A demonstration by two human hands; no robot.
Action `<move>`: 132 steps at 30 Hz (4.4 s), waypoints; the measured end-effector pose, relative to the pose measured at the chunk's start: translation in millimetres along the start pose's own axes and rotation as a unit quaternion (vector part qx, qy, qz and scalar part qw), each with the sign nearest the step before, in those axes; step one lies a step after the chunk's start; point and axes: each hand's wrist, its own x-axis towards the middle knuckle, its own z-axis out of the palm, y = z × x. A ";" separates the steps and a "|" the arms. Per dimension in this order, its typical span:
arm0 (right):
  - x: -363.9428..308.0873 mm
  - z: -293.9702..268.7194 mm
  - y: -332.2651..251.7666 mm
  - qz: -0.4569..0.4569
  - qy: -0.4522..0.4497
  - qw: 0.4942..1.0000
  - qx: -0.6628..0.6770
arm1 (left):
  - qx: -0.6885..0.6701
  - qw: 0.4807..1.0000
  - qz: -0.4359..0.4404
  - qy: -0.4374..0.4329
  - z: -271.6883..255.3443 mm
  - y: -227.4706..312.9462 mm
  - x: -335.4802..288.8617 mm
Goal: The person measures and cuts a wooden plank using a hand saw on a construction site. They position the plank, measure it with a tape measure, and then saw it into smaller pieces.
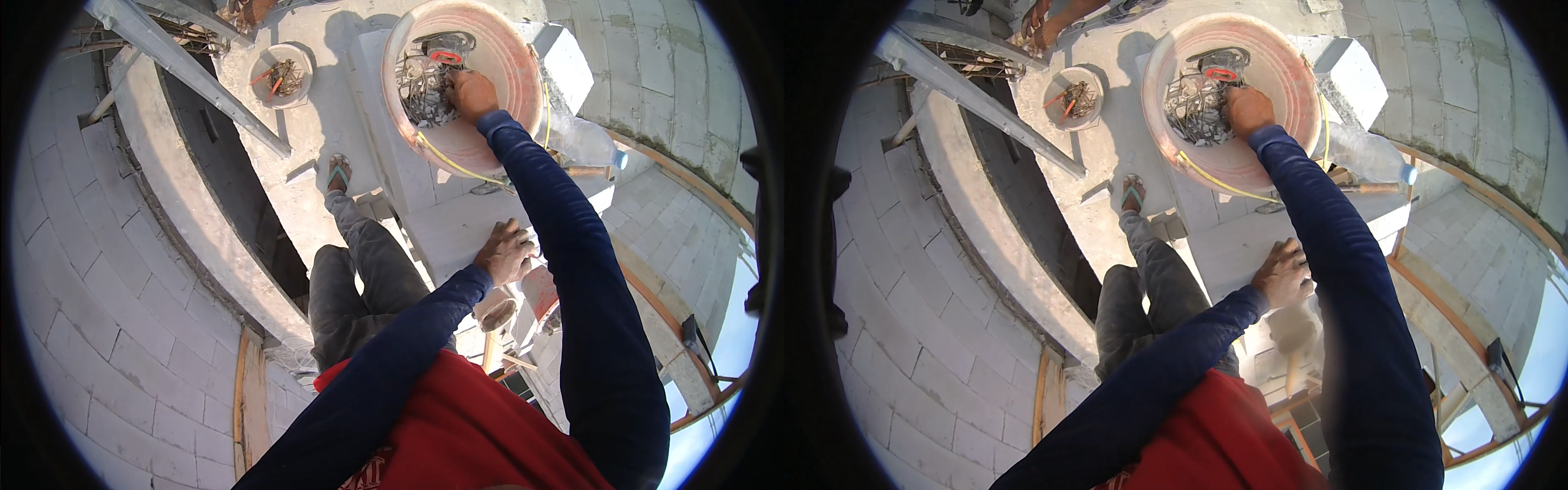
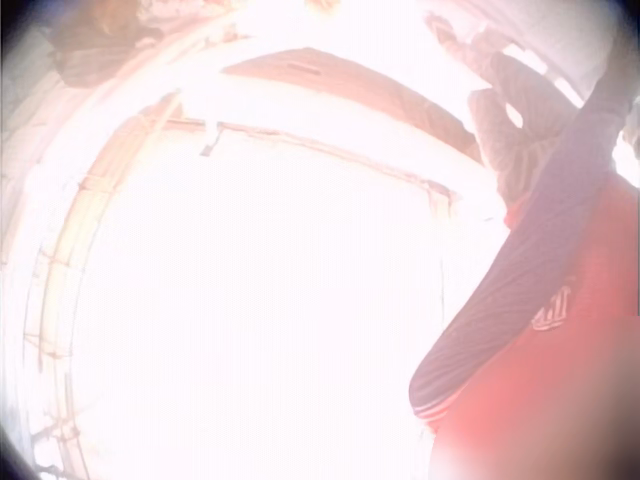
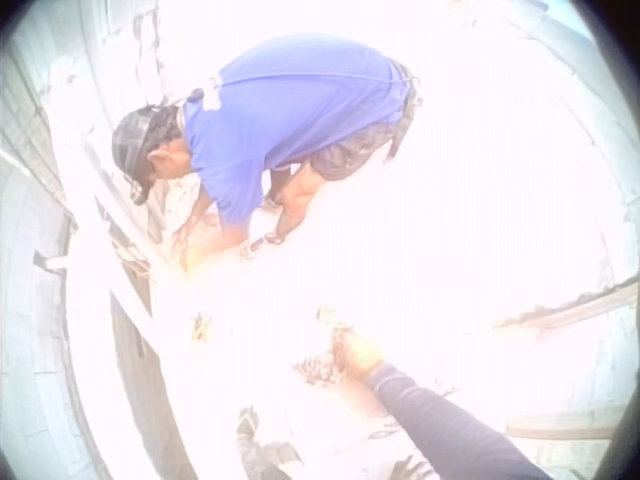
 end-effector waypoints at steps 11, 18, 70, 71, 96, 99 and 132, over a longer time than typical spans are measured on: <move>-52.6 -61.2 -10.5 0.224 -0.072 0.643 0.729 | 0.033 0.999 0.009 0.003 -7.1 1.9 0.7; -75.7 -70.9 -28.0 0.206 0.003 0.569 0.796 | 0.079 0.993 0.040 0.072 5.9 -7.7 -1.9; -40.9 -30.2 -4.6 0.009 -0.053 0.958 0.282 | -0.022 0.996 0.024 0.077 5.8 -2.1 0.4; -46.8 -36.1 -3.0 0.029 -0.048 0.955 0.291 | -0.010 0.998 0.022 0.066 4.0 -1.5 0.7; -4.9 -15.2 -6.8 -0.014 -0.067 0.974 0.218 | 0.030 0.993 -0.025 -0.110 -5.6 1.7 5.2; 3.7 15.6 -12.9 -0.069 -0.069 0.992 0.083 | -0.003 1.000 0.004 0.014 3.9 -1.0 1.5; 35.5 2.1 -78.5 -0.001 0.195 0.981 0.008 | -0.794 0.556 -0.206 0.134 116.4 -34.2 -17.8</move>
